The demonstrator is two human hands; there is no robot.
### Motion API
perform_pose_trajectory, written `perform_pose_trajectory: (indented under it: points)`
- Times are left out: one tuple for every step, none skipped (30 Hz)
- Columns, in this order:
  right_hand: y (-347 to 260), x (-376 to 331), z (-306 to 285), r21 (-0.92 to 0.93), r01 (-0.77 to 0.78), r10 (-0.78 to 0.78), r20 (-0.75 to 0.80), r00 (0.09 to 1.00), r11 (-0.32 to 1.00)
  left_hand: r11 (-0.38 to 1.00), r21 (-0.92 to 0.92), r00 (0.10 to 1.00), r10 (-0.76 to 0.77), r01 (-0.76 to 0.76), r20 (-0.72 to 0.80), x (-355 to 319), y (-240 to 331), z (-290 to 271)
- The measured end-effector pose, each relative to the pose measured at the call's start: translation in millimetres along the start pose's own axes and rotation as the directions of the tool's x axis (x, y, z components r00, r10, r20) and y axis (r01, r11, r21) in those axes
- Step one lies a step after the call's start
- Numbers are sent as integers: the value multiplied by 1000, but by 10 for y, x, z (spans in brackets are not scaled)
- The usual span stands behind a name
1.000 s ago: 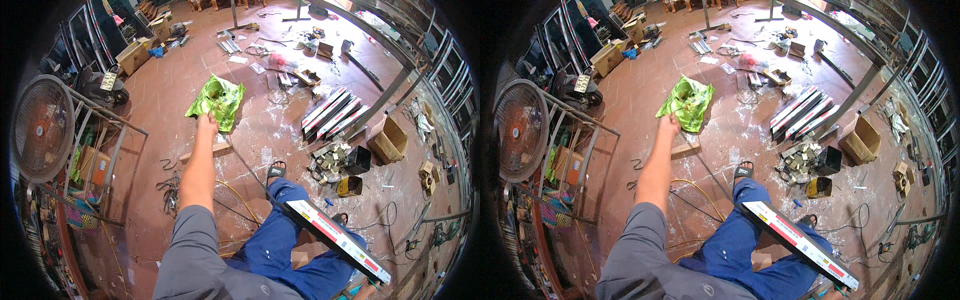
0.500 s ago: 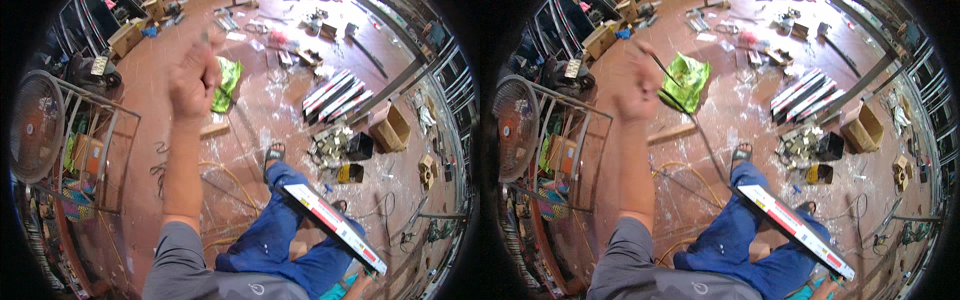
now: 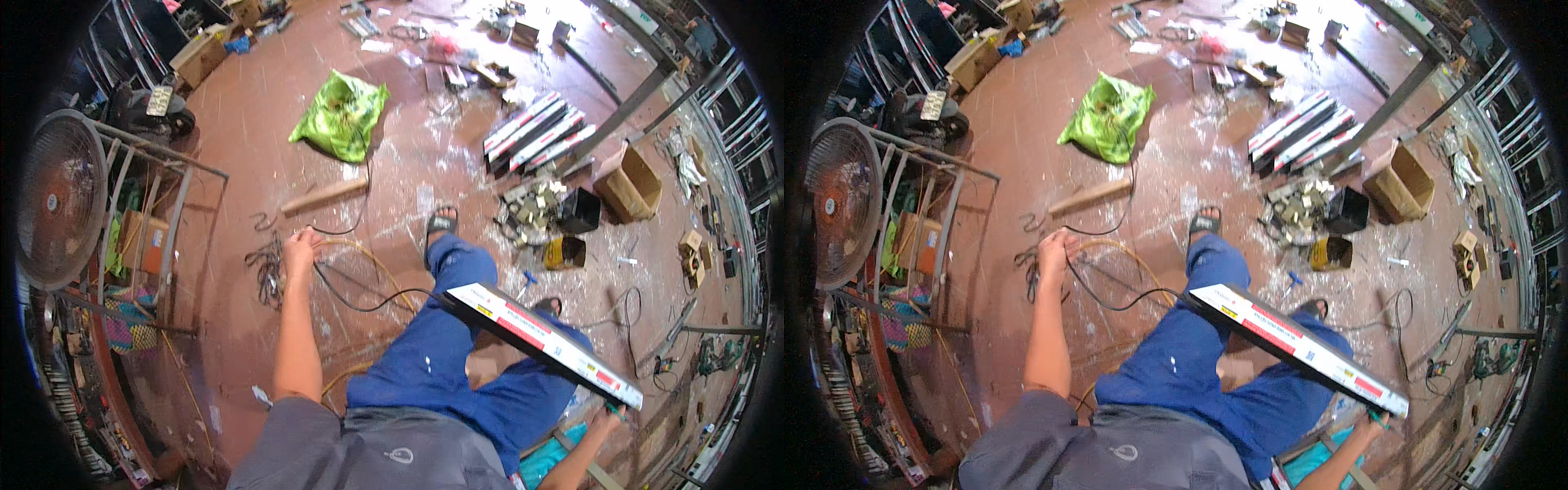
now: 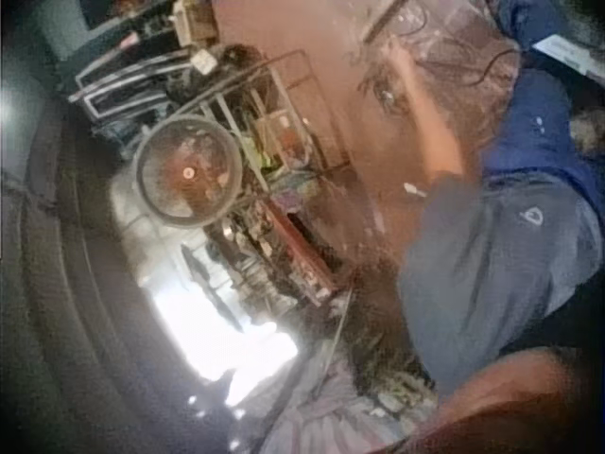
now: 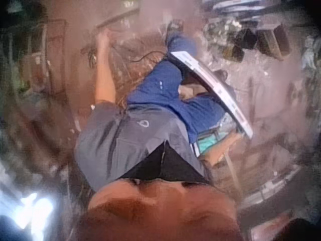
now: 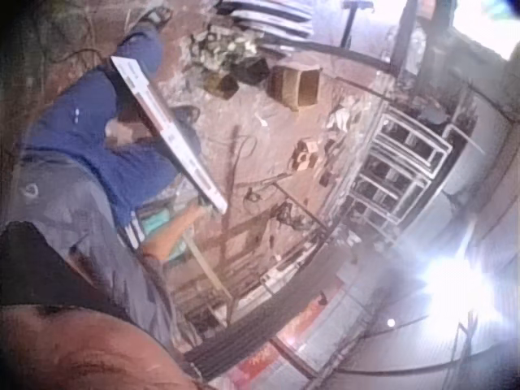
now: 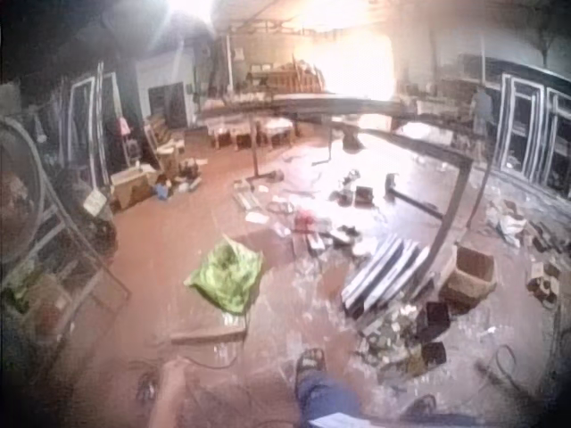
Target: The person sits on the floor and uses scissors to cut black cables from long packaged items. They repeatedly pick up packages, cut the cables, and place the cut pieces into a green bag.
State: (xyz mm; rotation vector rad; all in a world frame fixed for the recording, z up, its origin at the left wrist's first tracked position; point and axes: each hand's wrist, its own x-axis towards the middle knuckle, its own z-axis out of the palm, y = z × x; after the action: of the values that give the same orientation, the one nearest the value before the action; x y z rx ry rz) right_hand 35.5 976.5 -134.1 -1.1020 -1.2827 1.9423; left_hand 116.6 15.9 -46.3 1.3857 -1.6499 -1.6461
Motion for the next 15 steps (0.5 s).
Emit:
perform_pose_trajectory:
  points:
    - [-39, 48, 34, -1, -3, 3, 13, 1000, 1000, 925, 374, 996, 84, -71, -18, -46, -231, -129]
    - [-103, 97, -17, 0, 7, -7, 12, 1000, 1000, 711, 689, 985, 168, -140, 27, -236, -115, -20]
    - [-185, 137, -79, 0, 16, -16, 9, 1000, 1000, 758, 630, 986, 135, -167, 99, -570, -57, 90]
    - [-198, 167, 25, -13, 6, -5, 39, 999, 1000, 833, 539, 974, -2, -125, 228, -773, -186, 24]
    - [-236, 181, 12, -12, 5, -5, 48, 999, 1000, 894, 442, 917, -115, -71, 381, -914, -302, 63]
    - [-294, 229, -111, -34, 35, -33, 62, 998, 999, 884, 466, 800, -256, -33, 542, -1249, -31, 281]
    - [-161, 59, 66, 12, -30, 30, -10, 999, 999, 903, 418, 674, -371, 100, 639, -1584, 110, 317]
    - [-173, 34, 51, 36, -48, 48, -5, 999, 998, 892, 435, 614, -412, 122, 673, -1880, 350, 428]
    - [-171, 49, 14, 64, -58, 58, 3, 998, 996, 913, 385, 564, -391, 136, 727, -2021, 310, 527]
    - [-160, 86, -89, 96, -60, 60, 3, 998, 994, 918, 353, 526, -393, 180, 754, -2138, 361, 657]
    - [-118, 42, -74, 103, -68, 67, 11, 998, 992, 917, 242, 518, -380, 316, 766, -2243, 319, 740]
    - [-68, -3, -56, 105, -83, 82, 13, 997, 991, 845, 154, 464, -424, 512, 778, -2309, 215, 837]
    - [-37, -54, -39, 107, -90, 89, 14, 996, 990, 790, 70, 427, -402, 610, 810, -2430, 167, 925]
    - [-14, -109, -18, 112, -95, 94, 13, 996, 989, 717, -11, 396, -372, 697, 840, -2558, 137, 1012]
    - [9, -162, 24, 118, -105, 104, 16, 994, 987, 719, -23, 407, -366, 694, 837, -2696, 168, 1126]
